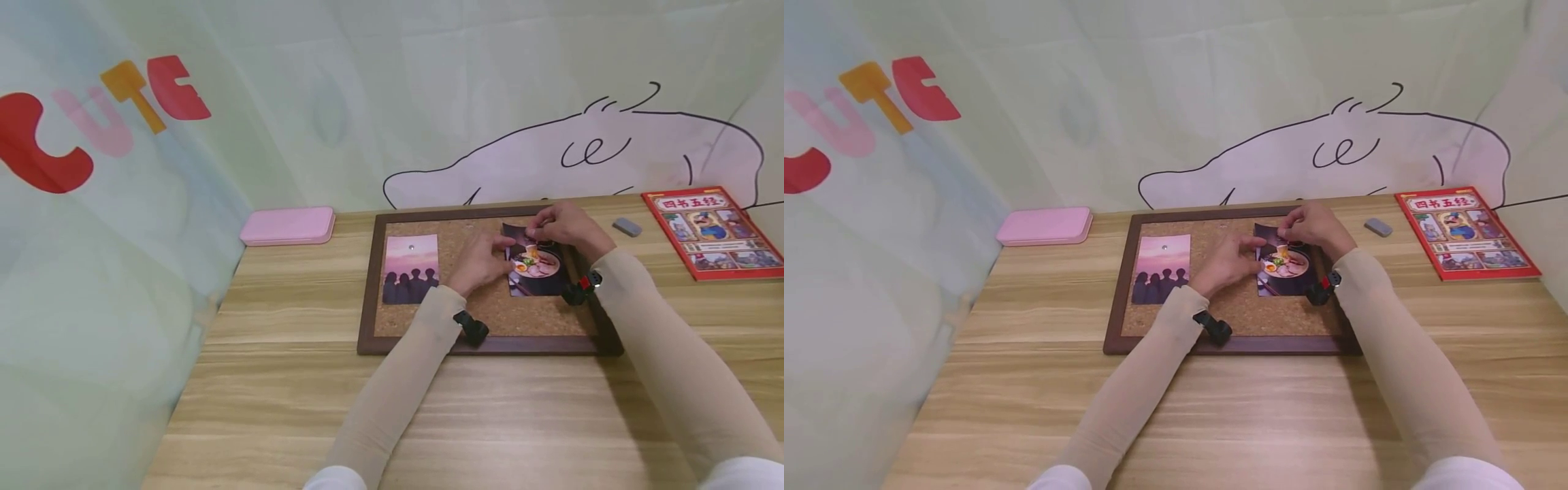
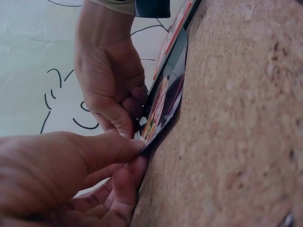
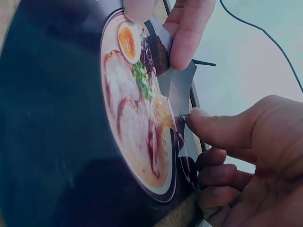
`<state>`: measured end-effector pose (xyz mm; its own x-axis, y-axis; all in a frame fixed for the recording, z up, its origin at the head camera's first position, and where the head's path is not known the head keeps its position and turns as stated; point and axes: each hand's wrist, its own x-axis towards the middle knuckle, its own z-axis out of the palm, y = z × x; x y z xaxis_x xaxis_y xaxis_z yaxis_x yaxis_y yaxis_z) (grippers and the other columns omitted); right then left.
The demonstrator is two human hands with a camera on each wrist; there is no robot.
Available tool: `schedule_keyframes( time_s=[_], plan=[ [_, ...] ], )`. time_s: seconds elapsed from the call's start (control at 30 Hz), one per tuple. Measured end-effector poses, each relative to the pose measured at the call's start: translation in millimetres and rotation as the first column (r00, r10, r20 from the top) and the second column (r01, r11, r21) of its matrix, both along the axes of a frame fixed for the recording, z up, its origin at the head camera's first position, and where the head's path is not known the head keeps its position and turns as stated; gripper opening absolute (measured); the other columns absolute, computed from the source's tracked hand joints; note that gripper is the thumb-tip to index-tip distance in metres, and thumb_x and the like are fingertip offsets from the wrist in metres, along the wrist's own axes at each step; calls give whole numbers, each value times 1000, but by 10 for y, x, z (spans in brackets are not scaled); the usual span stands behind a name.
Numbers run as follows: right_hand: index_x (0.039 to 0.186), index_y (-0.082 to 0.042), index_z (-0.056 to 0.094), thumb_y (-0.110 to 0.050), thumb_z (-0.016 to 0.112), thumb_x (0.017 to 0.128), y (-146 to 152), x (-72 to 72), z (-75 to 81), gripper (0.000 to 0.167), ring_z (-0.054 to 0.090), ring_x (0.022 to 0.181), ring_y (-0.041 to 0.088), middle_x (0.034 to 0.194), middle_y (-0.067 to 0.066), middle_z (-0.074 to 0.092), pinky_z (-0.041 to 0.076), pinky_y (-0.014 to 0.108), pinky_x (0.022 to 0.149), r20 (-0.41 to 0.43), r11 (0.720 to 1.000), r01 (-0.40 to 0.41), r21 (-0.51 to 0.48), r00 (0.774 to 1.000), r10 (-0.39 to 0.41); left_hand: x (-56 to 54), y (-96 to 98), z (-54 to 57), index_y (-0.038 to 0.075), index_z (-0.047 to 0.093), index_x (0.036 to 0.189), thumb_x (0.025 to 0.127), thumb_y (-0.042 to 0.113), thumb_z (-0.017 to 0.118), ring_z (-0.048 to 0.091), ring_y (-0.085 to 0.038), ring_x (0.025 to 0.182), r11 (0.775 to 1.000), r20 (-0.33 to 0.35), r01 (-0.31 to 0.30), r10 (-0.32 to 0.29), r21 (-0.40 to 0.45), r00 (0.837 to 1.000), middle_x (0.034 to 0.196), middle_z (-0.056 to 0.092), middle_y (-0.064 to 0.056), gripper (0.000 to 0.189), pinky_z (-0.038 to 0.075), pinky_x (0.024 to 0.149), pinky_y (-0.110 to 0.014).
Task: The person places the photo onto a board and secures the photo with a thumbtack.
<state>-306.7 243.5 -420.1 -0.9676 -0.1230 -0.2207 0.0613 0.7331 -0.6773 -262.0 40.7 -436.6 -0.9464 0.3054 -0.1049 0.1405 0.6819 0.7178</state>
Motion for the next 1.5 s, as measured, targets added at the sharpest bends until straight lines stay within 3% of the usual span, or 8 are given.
schedule_keyframes(
  time_s=[0.33,0.5,0.77,1.3,1.5],
  plan=[
    [119,3,72,-28,70,102,-52,-9,3,35,50,109,36,124,23,56,40,38,84,41,996,83,33,996,-84,7,-5,14,21,75,137,95,16,82,55,-23,135,1000,10,-15,15,2,1000,143,62,-4,43,45,119,-44],
    [121,3,70,-26,68,103,-17,-22,-12,34,49,109,37,125,23,55,39,39,84,59,998,58,23,997,-59,6,-10,11,20,75,137,95,15,83,55,-23,135,1000,3,-6,6,11,1000,143,63,-5,44,44,120,-45],
    [123,1,71,-20,67,104,41,-39,-12,29,50,99,32,114,17,59,41,38,79,86,1000,18,-9,996,-17,11,-10,4,19,76,136,94,14,83,55,-22,130,1000,-1,-10,10,16,1000,140,63,-5,42,46,116,-42],
    [118,1,73,-20,71,103,19,-48,48,26,51,79,20,96,5,60,41,33,72,94,1000,13,-12,996,-12,15,-8,15,18,76,137,94,15,83,57,-21,127,1000,-13,8,-8,5,1000,136,65,-5,43,47,113,-40],
    [114,0,75,-19,73,101,41,-81,46,23,51,75,17,92,1,60,42,31,68,107,999,6,-44,994,-1,12,12,4,19,75,138,95,14,82,57,-22,134,1000,-9,3,-3,-3,1000,141,66,-4,44,46,117,-41]
  ],
)
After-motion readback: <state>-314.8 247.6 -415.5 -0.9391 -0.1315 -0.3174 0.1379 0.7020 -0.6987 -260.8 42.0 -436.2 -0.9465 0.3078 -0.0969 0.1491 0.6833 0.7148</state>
